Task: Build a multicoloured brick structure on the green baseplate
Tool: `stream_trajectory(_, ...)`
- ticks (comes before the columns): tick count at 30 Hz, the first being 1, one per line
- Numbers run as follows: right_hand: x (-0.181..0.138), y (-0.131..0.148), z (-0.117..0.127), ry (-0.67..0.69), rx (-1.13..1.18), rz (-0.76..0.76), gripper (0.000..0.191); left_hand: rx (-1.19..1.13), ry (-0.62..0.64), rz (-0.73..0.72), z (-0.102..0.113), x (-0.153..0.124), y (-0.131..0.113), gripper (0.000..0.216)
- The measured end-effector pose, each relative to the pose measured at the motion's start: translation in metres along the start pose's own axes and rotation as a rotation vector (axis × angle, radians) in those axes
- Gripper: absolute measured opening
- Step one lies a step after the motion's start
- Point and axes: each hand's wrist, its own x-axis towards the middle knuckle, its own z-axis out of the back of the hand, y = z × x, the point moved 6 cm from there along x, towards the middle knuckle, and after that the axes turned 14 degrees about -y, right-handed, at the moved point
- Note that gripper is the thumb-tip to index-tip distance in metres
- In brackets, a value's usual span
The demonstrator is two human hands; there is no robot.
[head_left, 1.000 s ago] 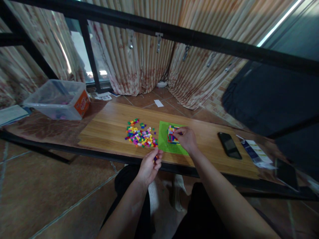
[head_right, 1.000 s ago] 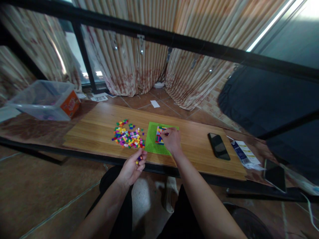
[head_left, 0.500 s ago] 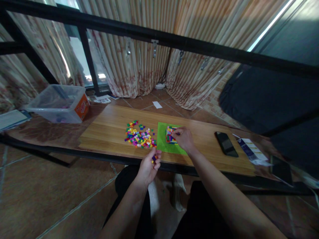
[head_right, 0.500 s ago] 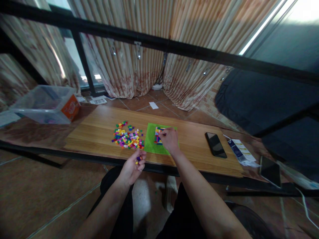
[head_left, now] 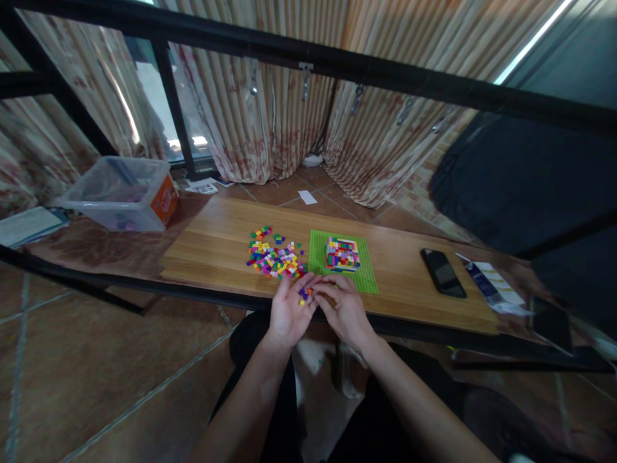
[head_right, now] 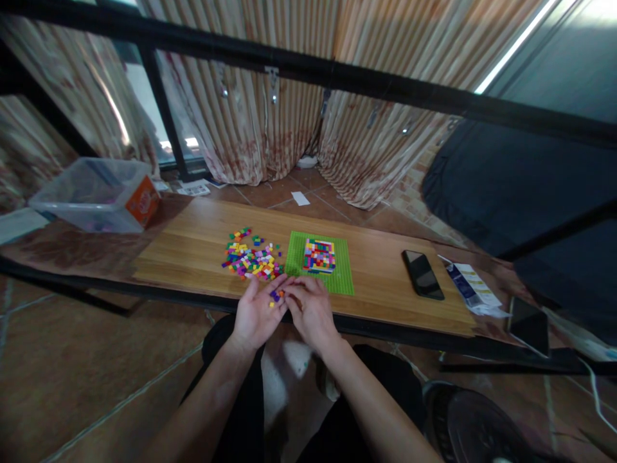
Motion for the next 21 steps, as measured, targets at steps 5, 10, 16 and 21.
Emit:
stream_trajectory(5,-0.001,0.003,-0.006,0.013,-0.1,0.049,0.018,0.0,0.047,0.021,-0.003,0.0,0.003,0.054)
stream_trajectory(10,-0.002,-0.001,-0.008,-0.021,-0.079,0.003,0.015,0.011,0.059,0.038,-0.004,-0.001,0.005,0.054)
stream_trajectory(16,-0.001,0.001,-0.003,-0.022,0.027,-0.051,0.014,0.015,0.062,0.042,-0.006,0.0,0.005,0.055)
stream_trajectory(21,0.021,-0.023,0.021,-0.195,-0.037,-0.1,0.013,0.045,0.027,0.027,-0.004,0.001,0.005,0.053)
